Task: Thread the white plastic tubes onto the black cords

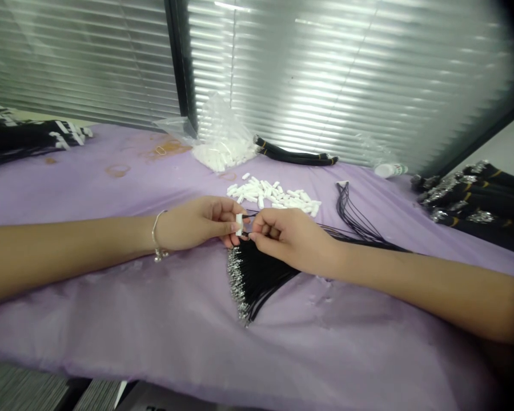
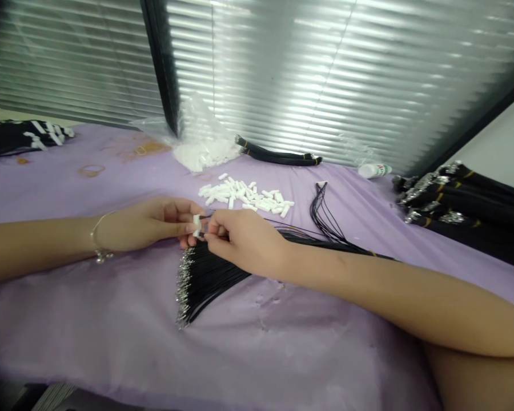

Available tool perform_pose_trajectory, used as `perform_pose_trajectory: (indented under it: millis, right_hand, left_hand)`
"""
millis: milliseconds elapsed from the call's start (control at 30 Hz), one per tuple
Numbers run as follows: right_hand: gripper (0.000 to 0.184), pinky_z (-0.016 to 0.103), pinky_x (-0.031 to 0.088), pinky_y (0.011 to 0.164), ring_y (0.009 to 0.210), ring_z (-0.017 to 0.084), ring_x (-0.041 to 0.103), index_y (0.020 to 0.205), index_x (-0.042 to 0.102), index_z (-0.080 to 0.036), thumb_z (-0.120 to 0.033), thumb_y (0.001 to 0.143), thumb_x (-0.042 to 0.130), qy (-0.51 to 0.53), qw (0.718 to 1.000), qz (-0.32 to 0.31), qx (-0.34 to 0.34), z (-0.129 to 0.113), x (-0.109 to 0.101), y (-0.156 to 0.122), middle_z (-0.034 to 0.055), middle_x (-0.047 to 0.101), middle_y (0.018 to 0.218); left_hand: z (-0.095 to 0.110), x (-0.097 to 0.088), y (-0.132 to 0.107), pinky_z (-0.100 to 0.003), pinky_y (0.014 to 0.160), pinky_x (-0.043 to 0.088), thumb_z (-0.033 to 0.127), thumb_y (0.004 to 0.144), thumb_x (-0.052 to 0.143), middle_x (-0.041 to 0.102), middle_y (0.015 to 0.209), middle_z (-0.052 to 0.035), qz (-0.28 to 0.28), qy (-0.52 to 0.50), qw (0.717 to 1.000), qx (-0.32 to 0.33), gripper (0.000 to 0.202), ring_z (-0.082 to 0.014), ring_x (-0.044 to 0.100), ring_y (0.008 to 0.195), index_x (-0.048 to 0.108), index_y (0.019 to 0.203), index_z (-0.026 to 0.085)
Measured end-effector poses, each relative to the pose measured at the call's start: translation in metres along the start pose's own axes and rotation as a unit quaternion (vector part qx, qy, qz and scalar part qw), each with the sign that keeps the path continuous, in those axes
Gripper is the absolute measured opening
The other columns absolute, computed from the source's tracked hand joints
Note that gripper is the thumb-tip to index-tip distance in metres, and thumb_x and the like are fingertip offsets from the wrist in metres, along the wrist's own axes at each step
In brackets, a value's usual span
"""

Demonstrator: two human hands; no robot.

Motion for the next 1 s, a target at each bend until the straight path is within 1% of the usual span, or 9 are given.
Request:
perform_pose_trajectory:
  millis: [133, 300, 567, 767, 867, 1000]
  right_hand:
    - [0.008, 0.018, 0.029, 0.046, 0.047, 0.004, 0.042, 0.071, 0.051, -0.016, -0.021, 0.076, 0.047, -0.005, 1.0, -0.006, 0.005, 0.0016, 0.0, 0.0001, -0.0049, 0.05, 0.056]
    - [0.011, 0.019, 0.027, 0.047, 0.047, 0.005, 0.039, 0.069, 0.049, -0.015, -0.021, 0.077, 0.046, -0.028, 1.0, -0.006, 0.0, 0.0002, -0.0016, 0.0011, -0.005, 0.047, 0.054]
    - [0.01, 0.02, 0.026, 0.051, 0.053, 0.006, 0.04, 0.072, 0.05, -0.016, -0.023, 0.078, 0.045, -0.105, 0.994, -0.019, -0.024, -0.0061, 0.0024, 0.0012, -0.0032, 0.051, 0.063]
    - [0.012, 0.021, 0.029, 0.053, 0.056, 0.007, 0.044, 0.074, 0.049, -0.017, -0.025, 0.081, 0.044, -0.091, 0.994, -0.06, -0.007, -0.0036, 0.0043, 0.001, -0.0032, 0.054, 0.065]
    - [0.014, 0.022, 0.029, 0.054, 0.059, 0.008, 0.044, 0.074, 0.049, -0.016, -0.025, 0.082, 0.043, -0.114, 0.992, -0.053, -0.01, -0.0039, 0.004, 0.0021, -0.0013, 0.055, 0.068]
    - [0.017, 0.022, 0.03, 0.055, 0.061, 0.009, 0.045, 0.078, 0.051, -0.015, -0.027, 0.085, 0.04, -0.13, 0.991, -0.034, -0.009, -0.0037, 0.0049, 0.0031, 0.0014, 0.056, 0.074]
  left_hand:
    - [-0.001, -0.0005, 0.0001, -0.021, 0.063, 0.047, 0.013, 0.082, 0.048, 0.059, 0.072, -0.0012, 0.0, 0.005, 1.0, -0.002, 0.008, -0.0067, 0.055, 0.062, 0.048, 0.09, 0.01]
    - [-0.0025, -0.0019, 0.0, -0.022, 0.064, 0.047, 0.013, 0.082, 0.049, 0.059, 0.07, -0.0006, 0.015, 0.006, 1.0, -0.01, 0.012, -0.0071, 0.055, 0.06, 0.048, 0.093, 0.01]
    - [-0.0038, -0.0044, 0.0002, -0.021, 0.064, 0.047, 0.015, 0.081, 0.051, 0.059, 0.069, 0.0002, 0.028, 0.022, 0.999, -0.023, 0.013, -0.0073, 0.056, 0.062, 0.051, 0.093, 0.011]
    - [-0.0042, -0.0061, -0.0005, -0.021, 0.064, 0.047, 0.012, 0.081, 0.05, 0.059, 0.07, 0.0, 0.037, 0.028, 0.999, -0.027, 0.017, -0.0072, 0.056, 0.061, 0.049, 0.098, 0.011]
    - [-0.0042, -0.0067, -0.0003, -0.02, 0.063, 0.047, 0.011, 0.08, 0.05, 0.06, 0.069, 0.0005, 0.044, 0.029, 0.998, -0.032, 0.014, -0.0073, 0.057, 0.06, 0.05, 0.094, 0.011]
    - [-0.0035, -0.0051, 0.0009, -0.02, 0.062, 0.047, 0.011, 0.079, 0.051, 0.06, 0.069, 0.0, 0.041, 0.02, 0.999, -0.025, 0.008, -0.0074, 0.057, 0.06, 0.051, 0.088, 0.011]
Point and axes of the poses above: each hand's wrist, its own y-axis towards the middle knuckle, its own x-axis out of the palm, z = x × y, the point moved 10 cm from there along y, towards the middle knuckle
